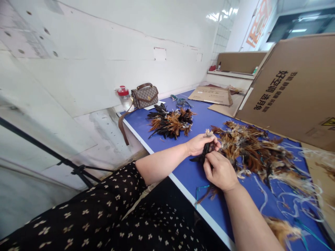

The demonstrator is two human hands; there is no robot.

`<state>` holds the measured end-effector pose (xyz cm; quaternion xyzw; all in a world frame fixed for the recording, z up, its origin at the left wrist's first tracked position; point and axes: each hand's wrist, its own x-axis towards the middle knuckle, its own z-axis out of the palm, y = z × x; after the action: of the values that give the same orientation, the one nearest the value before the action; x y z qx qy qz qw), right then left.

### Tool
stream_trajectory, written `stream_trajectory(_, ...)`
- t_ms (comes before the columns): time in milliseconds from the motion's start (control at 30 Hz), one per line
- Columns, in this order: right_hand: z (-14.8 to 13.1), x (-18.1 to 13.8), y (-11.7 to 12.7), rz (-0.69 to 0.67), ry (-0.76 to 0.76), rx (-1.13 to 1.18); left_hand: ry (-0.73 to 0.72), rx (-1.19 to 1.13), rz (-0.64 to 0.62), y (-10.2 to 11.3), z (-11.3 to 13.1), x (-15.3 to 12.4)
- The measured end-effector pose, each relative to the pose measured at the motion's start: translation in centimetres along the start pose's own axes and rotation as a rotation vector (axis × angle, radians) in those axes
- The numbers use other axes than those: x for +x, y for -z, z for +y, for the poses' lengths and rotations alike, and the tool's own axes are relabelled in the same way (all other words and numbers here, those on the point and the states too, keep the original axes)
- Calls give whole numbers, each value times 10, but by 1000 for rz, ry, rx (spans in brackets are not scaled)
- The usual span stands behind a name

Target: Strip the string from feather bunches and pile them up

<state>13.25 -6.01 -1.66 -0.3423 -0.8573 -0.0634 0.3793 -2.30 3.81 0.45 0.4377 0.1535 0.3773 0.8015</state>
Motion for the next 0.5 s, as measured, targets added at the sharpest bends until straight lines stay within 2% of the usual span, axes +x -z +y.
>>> stream_trajectory(100, -2, -1, -1, 24, -6, 0, -34, -46, 115, 4, 5, 3)
stream_trajectory(233, 0, -5, 1, 141, -73, -31, -102, -86, 368, 18, 13, 13)
stream_trajectory(367, 13, -11, 10, 339, -248, -120, -127, -98, 594, 30, 19, 22)
stream_trajectory(500, 38, -22, 26, 425, -506, -210, -160, -87, 691, 31, 19, 24)
